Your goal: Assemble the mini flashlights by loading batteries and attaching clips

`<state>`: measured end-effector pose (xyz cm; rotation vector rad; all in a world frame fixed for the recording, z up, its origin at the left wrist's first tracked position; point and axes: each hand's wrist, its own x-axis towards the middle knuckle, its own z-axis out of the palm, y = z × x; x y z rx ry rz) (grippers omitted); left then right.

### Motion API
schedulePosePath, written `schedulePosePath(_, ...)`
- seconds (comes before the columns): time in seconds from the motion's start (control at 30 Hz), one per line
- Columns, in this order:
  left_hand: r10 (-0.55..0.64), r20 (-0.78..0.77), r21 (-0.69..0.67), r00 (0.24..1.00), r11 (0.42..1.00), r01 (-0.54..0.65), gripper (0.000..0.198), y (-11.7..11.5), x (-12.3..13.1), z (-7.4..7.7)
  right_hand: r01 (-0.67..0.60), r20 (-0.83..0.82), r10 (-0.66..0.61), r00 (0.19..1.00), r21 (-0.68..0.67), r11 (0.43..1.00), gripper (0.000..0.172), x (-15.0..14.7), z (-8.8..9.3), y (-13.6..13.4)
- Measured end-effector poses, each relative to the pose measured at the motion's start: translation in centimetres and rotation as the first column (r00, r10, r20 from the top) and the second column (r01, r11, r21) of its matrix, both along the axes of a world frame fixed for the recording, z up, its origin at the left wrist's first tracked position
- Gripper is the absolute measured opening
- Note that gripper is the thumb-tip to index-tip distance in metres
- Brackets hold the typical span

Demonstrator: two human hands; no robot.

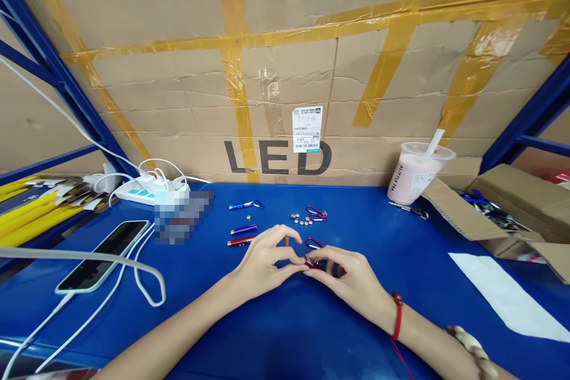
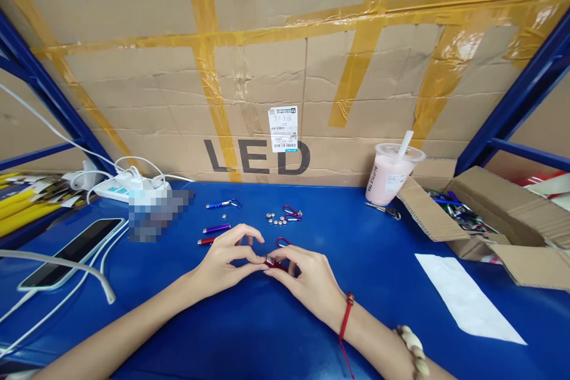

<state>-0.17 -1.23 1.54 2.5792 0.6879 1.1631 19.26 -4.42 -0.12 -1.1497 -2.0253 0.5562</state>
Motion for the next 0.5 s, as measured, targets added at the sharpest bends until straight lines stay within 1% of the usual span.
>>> schedulePosePath(0.1, -0.005, 0.015, -0.048, 1.000, 0.999, 0.006, 0.011, -0.1, 0.2, -0.1, -0.003, 0.009, 0.003, 1.000, -0.010, 1.000, 0.020, 0.0, 0.1, -0.1)
schedulePosePath(0.2, -0.008, 0.009, -0.093, 1.000, 0.996, 0.009, 0.010, -0.1, 0.2, 0.3, -0.006, 0.015, 0.006, 1.000, -0.008, 1.000, 0.019, 0.0, 0.4, -0.2)
schedulePosePath(0.27, 0.015, 0.009, -0.101, 1.000, 0.995, -0.014, 0.013, 0.1, 0.0, 0.7, -0.010, 0.013, 0.010, 1.000, 0.004, 1.000, 0.018, 0.1, 0.6, -0.2)
schedulePosePath(0.3, 0.044, 0.014, -0.095, 0.999, 0.995, -0.043, 0.016, 0.4, -0.3, 0.9, -0.010, 0.013, 0.010, 1.000, 0.012, 1.000, 0.018, 0.2, 0.6, -0.3)
schedulePosePath(0.33, 0.090, 0.020, -0.083, 0.996, 0.993, -0.088, 0.017, 0.8, -0.7, 1.1, -0.009, 0.013, 0.009, 1.000, 0.020, 1.000, 0.017, 0.3, 0.7, -0.2)
schedulePosePath(0.4, 0.232, 0.028, -0.041, 0.972, 0.972, -0.231, 0.015, 2.0, -1.8, 1.3, 0.001, 0.007, -0.001, 1.000, 0.035, 0.999, 0.017, 0.6, 0.8, -0.2)
schedulePosePath(0.43, 0.328, 0.027, -0.024, 0.944, 0.944, -0.328, 0.016, 2.7, -2.5, 1.3, 0.011, 0.000, -0.011, 1.000, 0.042, 0.999, 0.017, 0.8, 0.8, -0.1)
schedulePosePath(0.5, 0.499, -0.060, -0.038, 0.864, 0.864, -0.502, 0.017, 4.0, -3.9, 1.2, 0.040, -0.017, -0.039, 0.999, 0.054, 0.998, 0.016, 1.0, 0.8, 0.0)
